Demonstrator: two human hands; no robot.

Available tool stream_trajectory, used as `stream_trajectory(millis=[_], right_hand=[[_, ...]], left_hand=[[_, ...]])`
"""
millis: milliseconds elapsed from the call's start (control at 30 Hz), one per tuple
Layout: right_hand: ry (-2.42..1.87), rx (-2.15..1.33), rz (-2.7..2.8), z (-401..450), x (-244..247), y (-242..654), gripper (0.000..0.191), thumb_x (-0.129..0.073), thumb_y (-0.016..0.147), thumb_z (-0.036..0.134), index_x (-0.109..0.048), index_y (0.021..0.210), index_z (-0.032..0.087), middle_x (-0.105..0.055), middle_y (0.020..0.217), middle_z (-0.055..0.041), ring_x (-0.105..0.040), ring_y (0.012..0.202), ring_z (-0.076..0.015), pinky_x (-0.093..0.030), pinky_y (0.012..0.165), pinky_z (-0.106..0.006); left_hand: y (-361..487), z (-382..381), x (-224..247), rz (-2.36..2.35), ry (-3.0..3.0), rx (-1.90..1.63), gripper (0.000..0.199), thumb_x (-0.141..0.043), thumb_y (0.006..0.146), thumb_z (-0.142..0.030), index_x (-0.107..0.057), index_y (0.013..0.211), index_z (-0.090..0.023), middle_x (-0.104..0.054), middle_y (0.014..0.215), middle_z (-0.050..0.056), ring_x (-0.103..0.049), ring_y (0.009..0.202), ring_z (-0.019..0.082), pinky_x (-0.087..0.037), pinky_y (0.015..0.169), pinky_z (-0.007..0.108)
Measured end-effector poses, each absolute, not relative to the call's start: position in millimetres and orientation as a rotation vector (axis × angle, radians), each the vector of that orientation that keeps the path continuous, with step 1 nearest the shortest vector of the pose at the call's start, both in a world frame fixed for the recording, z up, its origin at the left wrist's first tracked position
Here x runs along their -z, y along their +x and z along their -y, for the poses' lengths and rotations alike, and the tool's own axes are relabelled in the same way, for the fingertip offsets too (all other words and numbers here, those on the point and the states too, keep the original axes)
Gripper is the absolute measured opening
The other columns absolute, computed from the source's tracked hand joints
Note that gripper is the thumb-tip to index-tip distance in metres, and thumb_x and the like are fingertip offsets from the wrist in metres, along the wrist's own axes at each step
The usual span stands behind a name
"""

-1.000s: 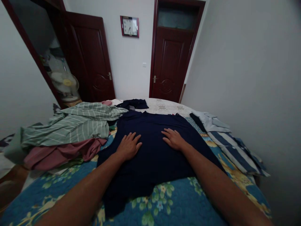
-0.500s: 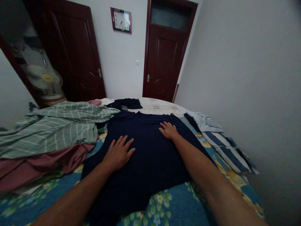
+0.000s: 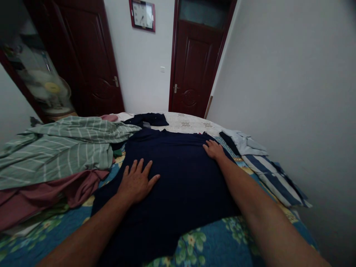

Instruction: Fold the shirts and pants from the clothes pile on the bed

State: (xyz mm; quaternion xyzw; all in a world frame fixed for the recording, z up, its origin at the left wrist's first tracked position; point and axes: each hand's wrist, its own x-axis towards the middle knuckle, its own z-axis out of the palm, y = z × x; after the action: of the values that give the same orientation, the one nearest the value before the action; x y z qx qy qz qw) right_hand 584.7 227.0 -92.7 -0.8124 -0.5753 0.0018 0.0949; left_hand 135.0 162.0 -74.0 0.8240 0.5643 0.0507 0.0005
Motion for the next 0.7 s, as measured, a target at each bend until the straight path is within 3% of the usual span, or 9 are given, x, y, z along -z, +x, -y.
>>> stream_trajectory(millis=[200, 367, 567, 700], right_hand=[[-2.374, 0.256, 1.555, -212.0, 96.2, 588.0, 0.061, -0.034, 0.110, 0.049, -0.060, 0.151, 0.012, -0.053, 0.159, -0.0209, -0.043, 0.151, -0.0314, -0.028, 0.126, -0.047], [-2.266, 0.338, 1.583, -190.6, 97.9, 581.9, 0.058, -0.036, 0.110, 0.044, -0.060, 0.149, 0.009, -0.062, 0.149, -0.0212, -0.053, 0.142, -0.0297, -0.034, 0.123, -0.042], [-2.258, 0.234, 1.662, -152.2, 96.9, 567.7, 0.061, -0.037, 0.110, 0.046, -0.056, 0.153, 0.007, -0.056, 0.157, -0.0203, -0.047, 0.150, -0.0278, -0.029, 0.127, -0.040], [-2.294, 0.075, 1.648, -122.8, 87.9, 529.4, 0.066, -0.039, 0.110, 0.051, -0.050, 0.159, 0.009, -0.045, 0.166, -0.0202, -0.038, 0.157, -0.0323, -0.028, 0.128, -0.049]], left_hand=[[134.4, -163.9, 76.2, -1.764, 2.578, -0.191, 0.086, -0.035, 0.100, -0.077, -0.039, 0.168, -0.025, -0.031, 0.175, 0.018, -0.023, 0.163, 0.045, -0.021, 0.128, 0.066], [134.9, -164.9, 78.5, -1.749, 2.576, -0.219, 0.089, -0.031, 0.099, -0.080, -0.038, 0.168, -0.025, -0.030, 0.175, 0.019, -0.021, 0.163, 0.046, -0.019, 0.127, 0.067], [134.7, -171.7, 84.3, -1.724, 2.543, -0.247, 0.096, -0.032, 0.094, -0.086, -0.039, 0.168, -0.025, -0.030, 0.176, 0.018, -0.020, 0.163, 0.047, -0.017, 0.127, 0.068], [131.2, -175.4, 74.5, -1.675, 2.507, -0.211, 0.099, -0.033, 0.093, -0.087, -0.036, 0.169, -0.024, -0.027, 0.177, 0.017, -0.015, 0.164, 0.047, -0.016, 0.128, 0.069]])
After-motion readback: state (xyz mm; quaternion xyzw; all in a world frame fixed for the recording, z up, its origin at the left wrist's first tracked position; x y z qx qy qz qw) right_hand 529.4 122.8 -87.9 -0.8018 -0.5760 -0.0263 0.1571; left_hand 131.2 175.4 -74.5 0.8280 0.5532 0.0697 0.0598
